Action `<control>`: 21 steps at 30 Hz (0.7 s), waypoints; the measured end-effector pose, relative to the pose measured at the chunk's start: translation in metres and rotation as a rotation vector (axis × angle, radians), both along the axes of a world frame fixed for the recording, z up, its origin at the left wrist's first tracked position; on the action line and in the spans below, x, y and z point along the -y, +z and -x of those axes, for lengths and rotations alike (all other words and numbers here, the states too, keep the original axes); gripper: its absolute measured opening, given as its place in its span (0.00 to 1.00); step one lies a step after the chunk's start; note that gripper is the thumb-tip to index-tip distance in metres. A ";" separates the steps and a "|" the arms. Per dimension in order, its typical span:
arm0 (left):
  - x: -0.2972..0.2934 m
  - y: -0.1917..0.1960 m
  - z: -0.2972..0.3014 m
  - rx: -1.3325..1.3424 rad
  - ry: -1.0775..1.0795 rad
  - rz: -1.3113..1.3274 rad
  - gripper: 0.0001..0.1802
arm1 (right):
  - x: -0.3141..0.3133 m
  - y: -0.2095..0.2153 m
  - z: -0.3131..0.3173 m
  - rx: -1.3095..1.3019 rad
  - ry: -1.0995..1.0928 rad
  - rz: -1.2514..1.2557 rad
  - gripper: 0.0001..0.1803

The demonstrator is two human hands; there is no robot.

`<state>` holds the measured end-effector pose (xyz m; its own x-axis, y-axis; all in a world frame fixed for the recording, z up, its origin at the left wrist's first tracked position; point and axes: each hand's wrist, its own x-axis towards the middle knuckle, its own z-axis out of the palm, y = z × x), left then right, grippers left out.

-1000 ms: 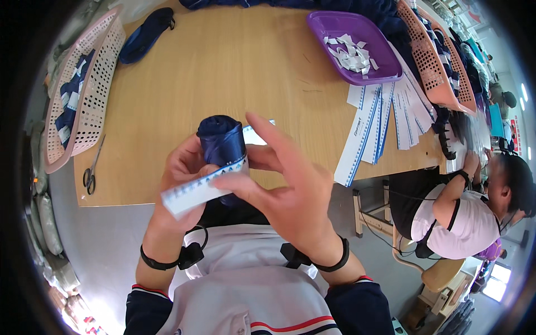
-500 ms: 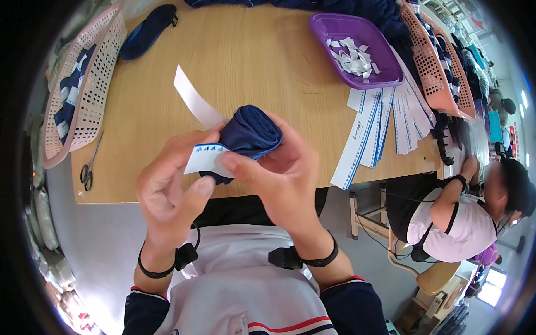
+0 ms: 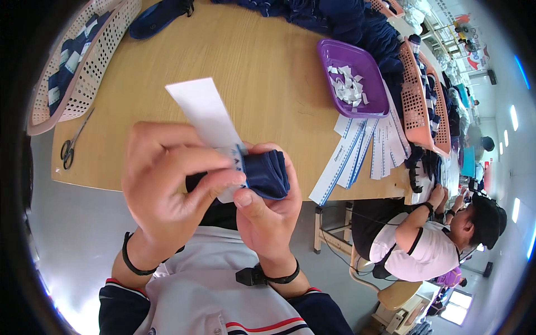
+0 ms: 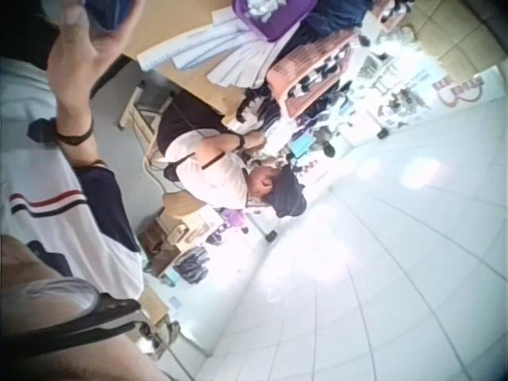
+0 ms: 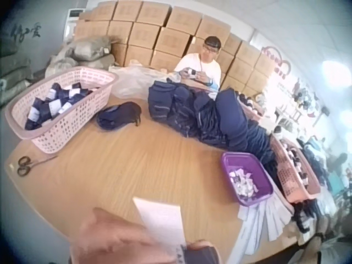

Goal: Fold fabric pieces and wrap them with paper labels.

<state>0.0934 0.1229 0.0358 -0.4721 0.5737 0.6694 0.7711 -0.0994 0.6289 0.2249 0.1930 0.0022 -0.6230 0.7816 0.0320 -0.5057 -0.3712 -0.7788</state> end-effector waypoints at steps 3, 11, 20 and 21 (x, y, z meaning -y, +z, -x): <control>0.005 -0.002 -0.003 -0.100 0.014 0.028 0.19 | -0.004 -0.008 -0.004 -0.058 0.033 -0.020 0.41; 0.011 0.005 0.002 -0.365 0.054 0.203 0.20 | -0.008 -0.007 -0.007 -0.049 0.116 0.067 0.38; 0.009 -0.021 -0.010 -0.189 -0.096 -0.110 0.24 | -0.001 0.000 0.005 -0.063 0.103 -0.043 0.26; 0.013 -0.016 -0.010 -0.149 -0.125 -0.019 0.25 | 0.002 0.003 0.007 -0.144 0.107 0.066 0.24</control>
<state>0.1034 0.1097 0.0195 -0.2928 0.6084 0.7376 0.8361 -0.2113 0.5062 0.2181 0.1910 0.0054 -0.6954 0.7143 0.0780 -0.5651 -0.4766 -0.6734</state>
